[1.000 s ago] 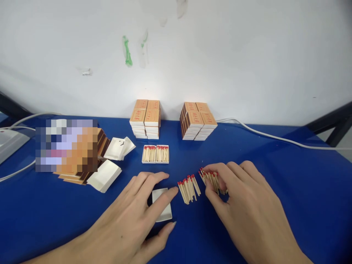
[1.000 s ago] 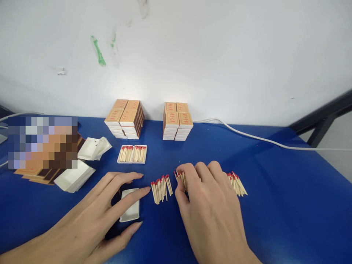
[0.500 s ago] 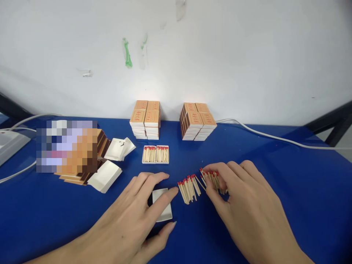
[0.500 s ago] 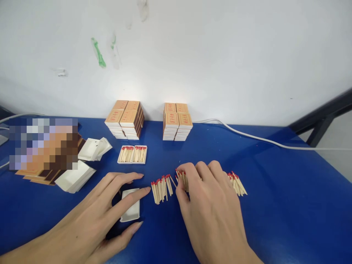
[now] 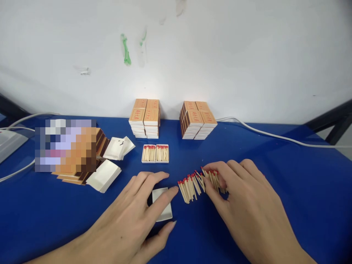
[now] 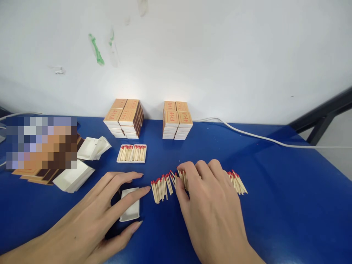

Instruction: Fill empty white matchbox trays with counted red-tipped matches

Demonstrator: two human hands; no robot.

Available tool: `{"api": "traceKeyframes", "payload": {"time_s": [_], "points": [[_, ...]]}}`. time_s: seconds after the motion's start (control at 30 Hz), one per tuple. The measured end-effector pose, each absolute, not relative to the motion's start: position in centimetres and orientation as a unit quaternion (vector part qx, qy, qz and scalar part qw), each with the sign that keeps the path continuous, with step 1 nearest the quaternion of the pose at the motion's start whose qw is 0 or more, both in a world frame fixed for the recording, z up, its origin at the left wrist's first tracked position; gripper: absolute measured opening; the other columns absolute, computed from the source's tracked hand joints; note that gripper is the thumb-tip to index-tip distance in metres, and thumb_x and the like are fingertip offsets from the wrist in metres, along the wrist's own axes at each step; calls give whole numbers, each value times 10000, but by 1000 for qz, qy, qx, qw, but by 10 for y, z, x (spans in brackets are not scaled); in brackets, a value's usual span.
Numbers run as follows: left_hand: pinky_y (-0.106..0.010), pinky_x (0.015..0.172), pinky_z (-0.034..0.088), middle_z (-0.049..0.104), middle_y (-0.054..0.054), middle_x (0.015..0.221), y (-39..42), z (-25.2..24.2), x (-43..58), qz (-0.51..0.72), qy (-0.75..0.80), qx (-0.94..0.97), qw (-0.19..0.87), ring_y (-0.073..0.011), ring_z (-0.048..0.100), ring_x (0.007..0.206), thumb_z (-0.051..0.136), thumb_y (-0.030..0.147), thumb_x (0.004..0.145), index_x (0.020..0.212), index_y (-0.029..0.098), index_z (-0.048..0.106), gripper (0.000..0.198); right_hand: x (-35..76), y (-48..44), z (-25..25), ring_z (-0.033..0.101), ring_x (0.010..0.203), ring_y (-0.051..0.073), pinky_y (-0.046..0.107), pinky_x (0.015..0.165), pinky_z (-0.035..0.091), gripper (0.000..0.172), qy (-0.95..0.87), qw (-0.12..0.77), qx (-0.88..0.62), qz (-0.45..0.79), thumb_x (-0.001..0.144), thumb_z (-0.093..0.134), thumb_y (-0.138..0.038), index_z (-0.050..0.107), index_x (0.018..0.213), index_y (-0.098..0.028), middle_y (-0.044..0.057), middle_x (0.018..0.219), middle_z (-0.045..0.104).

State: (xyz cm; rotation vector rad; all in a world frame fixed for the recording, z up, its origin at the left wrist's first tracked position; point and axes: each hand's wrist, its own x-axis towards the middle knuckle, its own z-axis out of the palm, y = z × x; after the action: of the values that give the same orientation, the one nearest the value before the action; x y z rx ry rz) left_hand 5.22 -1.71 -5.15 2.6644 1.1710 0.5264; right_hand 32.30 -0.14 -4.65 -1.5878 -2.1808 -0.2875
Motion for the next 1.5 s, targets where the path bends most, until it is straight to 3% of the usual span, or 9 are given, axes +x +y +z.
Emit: {"api": "traceKeyframes", "payload": {"time_s": [0.73,1.13,1.5], "points": [[-517,1137,634,572,-149,1602,-18,-51,53,179,393,896,100,-329,572,1432,612,268,1111,1613,273,592,502,321,-4,-46,563,855,312,444,776,412,96,-783,217,-574,-101,1075,595,-235,687,1048,-235,53,862,689],[-525,1163,613,531,-152,1624,-18,-53,53,172,389,901,91,-326,527,1462,603,278,1125,1616,251,578,492,323,0,-48,556,837,299,418,749,407,200,-777,217,-584,-91,1036,553,-154,711,1148,-206,48,836,679],[-523,1164,611,544,-146,1614,-17,-52,54,171,395,897,103,-321,534,1444,600,268,1124,1603,265,584,479,321,0,-49,577,859,306,426,781,379,118,-774,213,-589,-95,1068,580,-215,697,1085,-221,46,858,691]]}}
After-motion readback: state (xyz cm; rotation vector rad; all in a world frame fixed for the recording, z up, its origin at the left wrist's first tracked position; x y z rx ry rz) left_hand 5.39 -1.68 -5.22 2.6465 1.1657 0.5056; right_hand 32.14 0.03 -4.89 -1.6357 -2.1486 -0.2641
